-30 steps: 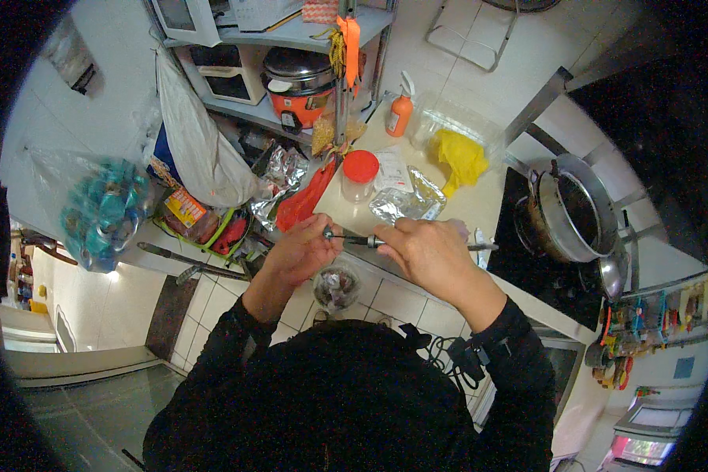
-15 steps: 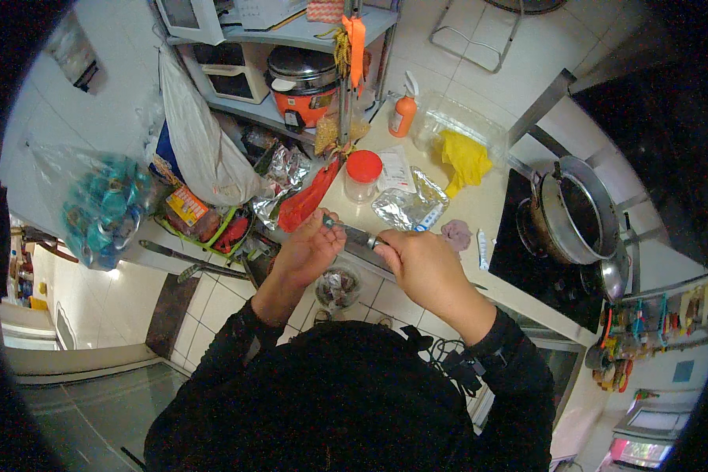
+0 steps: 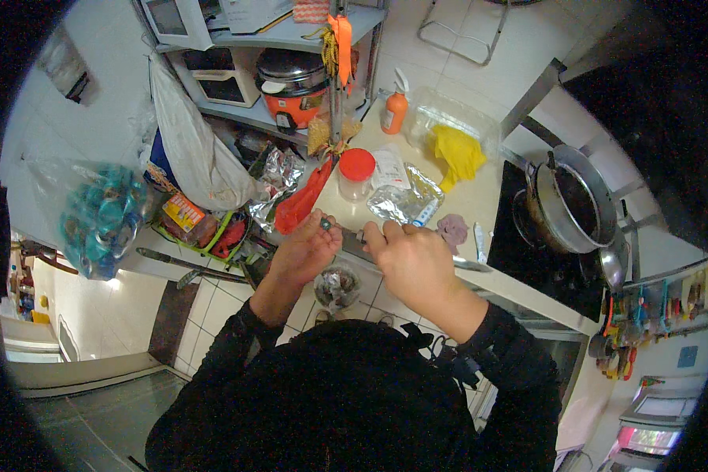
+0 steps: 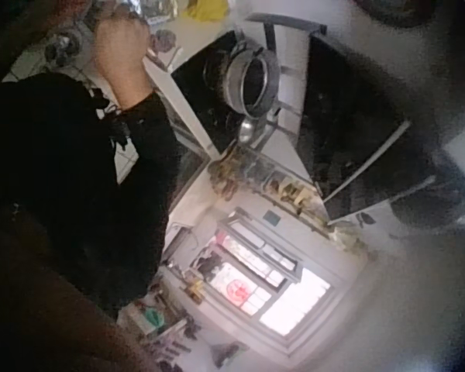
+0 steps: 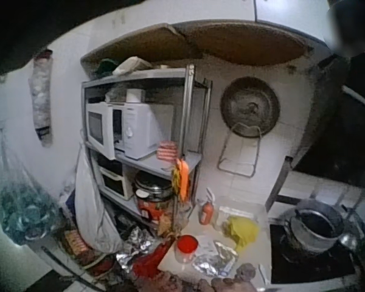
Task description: The person uses pliers to strip and manipulate a small wire, then moves to a drawer to retrieve additional components. The task involves precise handling of small electronic parts and tools.
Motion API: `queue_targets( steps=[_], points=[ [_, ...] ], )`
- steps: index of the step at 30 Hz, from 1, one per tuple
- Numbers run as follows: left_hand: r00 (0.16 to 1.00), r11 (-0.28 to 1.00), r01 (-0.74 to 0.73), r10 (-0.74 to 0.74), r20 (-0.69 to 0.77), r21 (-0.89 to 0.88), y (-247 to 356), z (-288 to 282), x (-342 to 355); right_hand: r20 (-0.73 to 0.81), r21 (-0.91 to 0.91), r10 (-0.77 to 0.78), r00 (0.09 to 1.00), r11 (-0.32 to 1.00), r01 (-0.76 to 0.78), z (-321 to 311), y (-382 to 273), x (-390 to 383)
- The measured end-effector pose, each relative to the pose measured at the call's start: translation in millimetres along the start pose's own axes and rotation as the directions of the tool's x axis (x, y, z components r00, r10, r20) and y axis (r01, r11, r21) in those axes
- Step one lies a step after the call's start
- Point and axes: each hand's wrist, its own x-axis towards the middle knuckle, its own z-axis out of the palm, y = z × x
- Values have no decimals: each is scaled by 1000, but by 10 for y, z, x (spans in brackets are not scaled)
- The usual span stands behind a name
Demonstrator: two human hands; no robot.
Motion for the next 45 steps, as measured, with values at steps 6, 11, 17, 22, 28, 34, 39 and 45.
queue_targets(
  steps=[6, 11, 17, 22, 28, 34, 39, 45],
  points=[
    [998, 991, 12, -19, 52, 131, 56, -46, 6, 108, 158, -28, 994, 987, 10, -2, 177, 75],
    [998, 968, 53, -60, 22, 245, 112, -12, -42, 130, 140, -105, 986, 986, 87, -50, 273, 102],
    [991, 974, 83, -59, -120, 212, 74, 119, -94, 122, 139, -139, 983, 983, 122, -58, 282, 104],
    [988, 951, 106, -68, -138, 289, 79, 69, -102, 210, 272, -59, 976, 962, -1, -10, 264, 70],
    [995, 939, 90, -103, 20, 331, 88, -144, -28, 234, 496, -5, 972, 861, -115, 128, 255, -17],
    [998, 955, -55, 54, 14, 290, -55, -137, -42, 331, 723, 7, 944, 641, -258, 214, 273, -47],
    [993, 937, -121, 110, 53, 327, -19, 75, -76, 571, 779, 22, 820, 301, -550, 214, 241, -46],
    [946, 397, -316, 201, 254, 862, 144, 180, -153, 587, 786, 29, 809, 219, -578, 258, 228, -76]
  ],
)
